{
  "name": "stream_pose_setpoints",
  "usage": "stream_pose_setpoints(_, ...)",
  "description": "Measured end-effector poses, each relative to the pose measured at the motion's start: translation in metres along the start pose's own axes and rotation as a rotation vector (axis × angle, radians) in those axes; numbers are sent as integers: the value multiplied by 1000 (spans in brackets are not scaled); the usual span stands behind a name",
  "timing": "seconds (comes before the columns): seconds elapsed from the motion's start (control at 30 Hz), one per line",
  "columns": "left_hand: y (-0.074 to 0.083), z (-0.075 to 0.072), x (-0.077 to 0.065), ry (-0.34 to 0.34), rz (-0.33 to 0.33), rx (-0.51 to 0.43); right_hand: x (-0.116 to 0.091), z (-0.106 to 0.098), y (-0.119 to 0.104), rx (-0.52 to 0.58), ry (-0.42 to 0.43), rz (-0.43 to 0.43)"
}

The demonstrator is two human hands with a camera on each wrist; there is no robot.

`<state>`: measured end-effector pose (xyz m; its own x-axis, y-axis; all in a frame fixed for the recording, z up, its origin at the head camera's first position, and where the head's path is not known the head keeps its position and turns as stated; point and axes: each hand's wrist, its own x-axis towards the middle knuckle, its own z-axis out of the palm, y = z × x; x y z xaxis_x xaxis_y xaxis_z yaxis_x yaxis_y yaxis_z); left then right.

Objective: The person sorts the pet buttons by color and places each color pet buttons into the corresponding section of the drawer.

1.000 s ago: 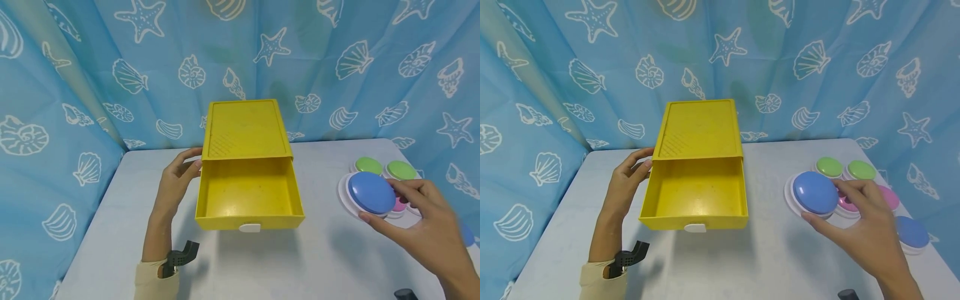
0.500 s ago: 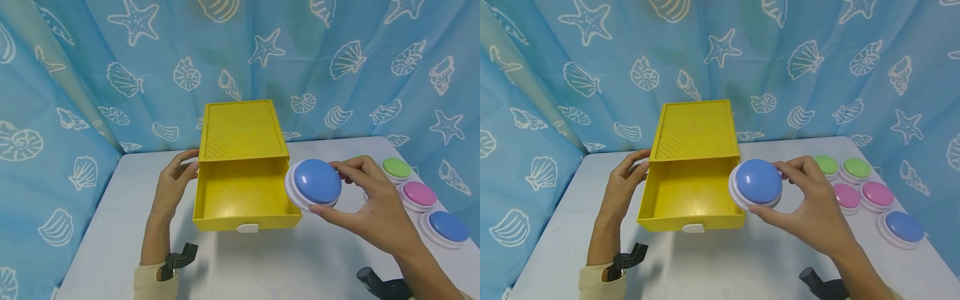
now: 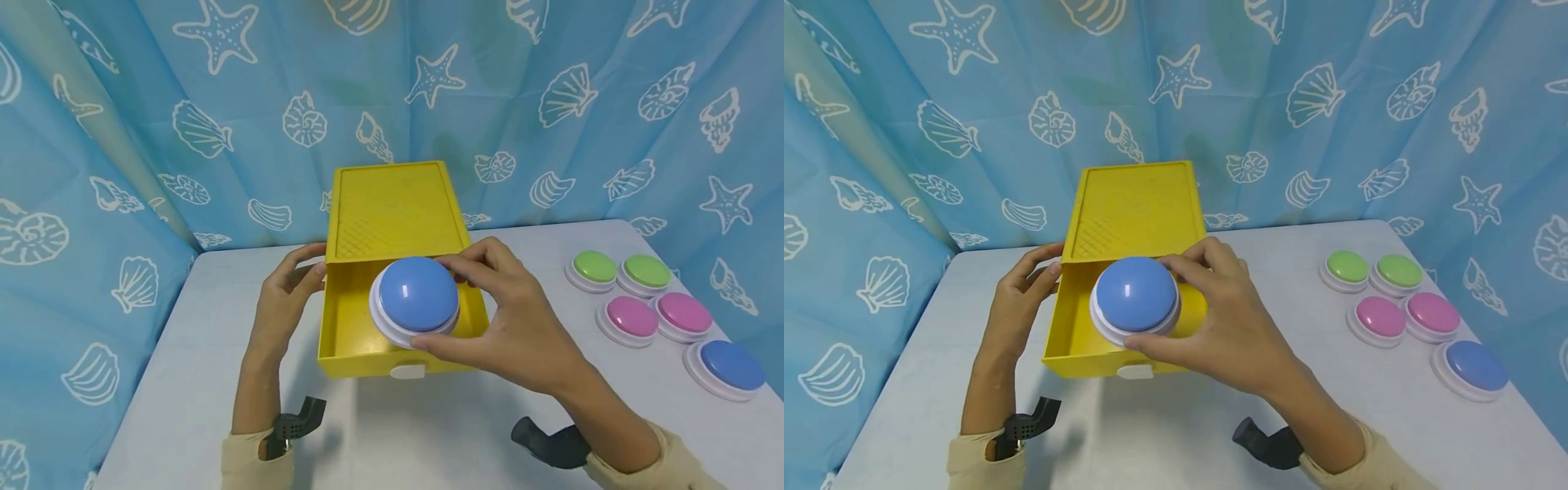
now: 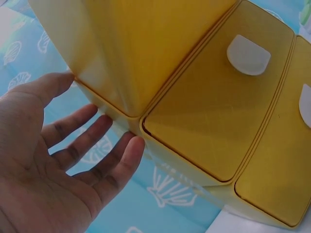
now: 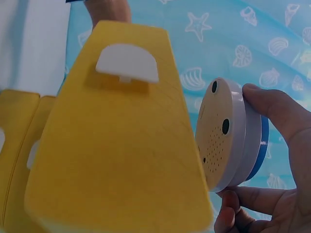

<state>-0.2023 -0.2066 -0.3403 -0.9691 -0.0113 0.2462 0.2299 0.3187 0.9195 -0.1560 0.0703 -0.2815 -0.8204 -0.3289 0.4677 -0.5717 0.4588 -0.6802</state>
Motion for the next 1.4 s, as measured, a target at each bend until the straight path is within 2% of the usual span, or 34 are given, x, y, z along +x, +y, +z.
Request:
stream_pose_setpoints(0.23, 4, 7, 0, 3, -5, 4, 10, 10, -1, -5, -12, 38)
stream_pose_setpoints(0.4, 5, 7, 0, -21, -15, -16, 11, 18, -2, -190, -145, -15)
stream_pose_setpoints(0.47, 5, 6, -1, -26, -21, -21, 8, 18, -1, -222, -178, -52)
stream_pose_setpoints(0.63, 6, 4, -1, -38, -28, -13, -6, 9, 5, -160, -115, -33)
stream_pose_setpoints(0.9, 8, -1, -3, -24, -52, -17, -36, -10, 24, -184, 47, -18)
stream_pose_setpoints(1.07, -1, -7, -4, -9, -59, -18, -56, -23, 53, -295, 137, 15)
stream_pose_setpoints(1.2, -19, -7, 0, -5, -58, -24, -79, -37, 92, -390, 169, 107)
stream_pose_setpoints(1.33, -26, -4, 5, -10, -52, -35, -109, -60, 135, -455, 224, 211)
stream_pose_setpoints(1.4, -27, -2, 6, -11, -48, -36, -122, -74, 153, -494, 230, 297)
